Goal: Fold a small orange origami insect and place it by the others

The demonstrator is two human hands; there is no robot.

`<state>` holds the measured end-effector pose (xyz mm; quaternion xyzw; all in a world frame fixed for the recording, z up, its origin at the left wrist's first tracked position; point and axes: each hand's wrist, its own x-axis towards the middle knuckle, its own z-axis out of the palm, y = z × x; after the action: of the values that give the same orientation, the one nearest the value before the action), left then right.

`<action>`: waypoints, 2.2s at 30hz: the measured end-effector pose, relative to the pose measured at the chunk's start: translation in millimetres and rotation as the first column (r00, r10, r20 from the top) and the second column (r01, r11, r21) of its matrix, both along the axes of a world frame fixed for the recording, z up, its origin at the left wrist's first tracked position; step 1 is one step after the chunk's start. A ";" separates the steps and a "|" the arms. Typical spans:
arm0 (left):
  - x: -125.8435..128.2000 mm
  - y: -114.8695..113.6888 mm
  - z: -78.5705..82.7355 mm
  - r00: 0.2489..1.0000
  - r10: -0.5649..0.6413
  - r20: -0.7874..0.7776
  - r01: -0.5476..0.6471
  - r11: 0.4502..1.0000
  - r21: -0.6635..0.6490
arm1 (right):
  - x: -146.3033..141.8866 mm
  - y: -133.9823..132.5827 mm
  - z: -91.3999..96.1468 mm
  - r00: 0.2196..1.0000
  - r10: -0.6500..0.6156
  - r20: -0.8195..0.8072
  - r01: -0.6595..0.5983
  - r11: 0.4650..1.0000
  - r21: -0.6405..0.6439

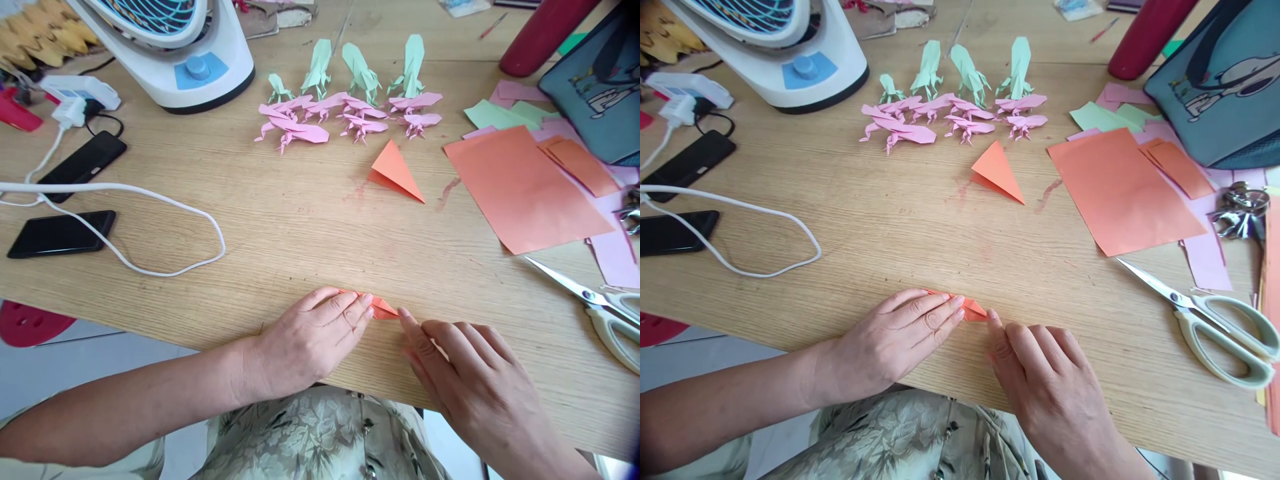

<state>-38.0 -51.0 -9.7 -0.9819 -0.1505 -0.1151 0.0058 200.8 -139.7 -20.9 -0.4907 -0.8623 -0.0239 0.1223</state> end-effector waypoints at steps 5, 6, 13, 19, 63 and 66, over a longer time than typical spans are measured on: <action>4.1 11.2 -7.7 0.986 0.003 0.164 0.002 1.000 -0.026 | -9.0 14.9 2.6 0.989 0.077 -0.123 -0.078 0.997 -0.004; 5.6 13.3 -8.9 0.983 0.006 0.185 0.000 1.000 -0.029 | -11.9 19.1 3.2 0.987 0.096 -0.129 -0.097 0.995 0.000; 11.3 22.4 -15.6 0.979 -0.024 0.205 0.015 0.999 0.042 | -21.6 32.6 0.1 0.986 0.079 -0.147 -0.085 0.996 -0.032; 8.4 24.0 -17.1 0.973 -0.029 0.228 0.017 0.998 0.053 | -21.4 33.2 -8.6 0.980 0.038 -0.197 -0.044 0.999 -0.029; 26.7 16.1 -8.8 0.979 0.172 0.112 -0.133 0.948 -0.289 | -21.0 23.6 -8.3 0.934 -0.111 -0.341 0.087 0.993 -0.085; 26.2 15.6 -11.2 0.982 0.157 0.107 -0.122 0.952 -0.282 | -23.4 25.4 -9.6 0.939 -0.128 -0.319 0.113 0.992 -0.064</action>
<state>-11.8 -35.4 -21.0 -0.9507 -0.2340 -0.1551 -0.1316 177.4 -114.3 -30.5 -0.5425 -0.7995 0.0683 0.2488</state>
